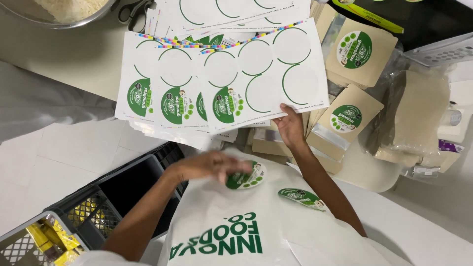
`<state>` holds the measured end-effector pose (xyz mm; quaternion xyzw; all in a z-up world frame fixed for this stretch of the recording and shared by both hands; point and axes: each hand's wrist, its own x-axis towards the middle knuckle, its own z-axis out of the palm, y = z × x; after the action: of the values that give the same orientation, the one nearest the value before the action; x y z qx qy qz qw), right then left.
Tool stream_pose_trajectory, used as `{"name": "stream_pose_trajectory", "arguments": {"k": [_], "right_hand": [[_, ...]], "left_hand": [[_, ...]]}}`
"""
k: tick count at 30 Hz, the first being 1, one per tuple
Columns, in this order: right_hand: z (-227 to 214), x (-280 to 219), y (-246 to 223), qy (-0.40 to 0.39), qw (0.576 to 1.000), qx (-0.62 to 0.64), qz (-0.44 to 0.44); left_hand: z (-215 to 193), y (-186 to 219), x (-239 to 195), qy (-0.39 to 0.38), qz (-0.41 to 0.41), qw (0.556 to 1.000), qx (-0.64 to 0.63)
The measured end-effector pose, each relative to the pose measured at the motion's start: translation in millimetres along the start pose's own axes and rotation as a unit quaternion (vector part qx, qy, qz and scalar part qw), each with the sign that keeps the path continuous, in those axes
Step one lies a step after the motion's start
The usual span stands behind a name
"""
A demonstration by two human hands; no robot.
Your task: The person repeatedly peels circular green and white stickers from a sheet and applies them to the front of small beige paper bags. The person handles the sticker sheets and bags by hand, placing each sticker on a bag and stacking the labeled bags on the table.
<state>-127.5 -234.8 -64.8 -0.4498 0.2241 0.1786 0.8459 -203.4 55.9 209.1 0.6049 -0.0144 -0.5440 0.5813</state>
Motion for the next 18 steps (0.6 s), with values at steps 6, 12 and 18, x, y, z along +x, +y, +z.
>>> {"name": "stream_pose_trajectory", "arguments": {"k": [6, 12, 18], "right_hand": [[24.3, -6.2, 11.7, 0.018, 0.996, -0.078, 0.049], [70.5, -14.3, 12.8, -0.143, 0.962, -0.231, 0.025], [113.3, -17.2, -37.7, -0.229, 0.902, -0.361, -0.064]], "left_hand": [[-69.2, -151.4, 137.2, 0.377, 0.098, 0.916, 0.098], [-48.7, -108.8, 138.2, 0.446, 0.137, 0.876, 0.124], [-38.5, -79.8, 117.8, 0.514, 0.207, 0.818, 0.153]]}}
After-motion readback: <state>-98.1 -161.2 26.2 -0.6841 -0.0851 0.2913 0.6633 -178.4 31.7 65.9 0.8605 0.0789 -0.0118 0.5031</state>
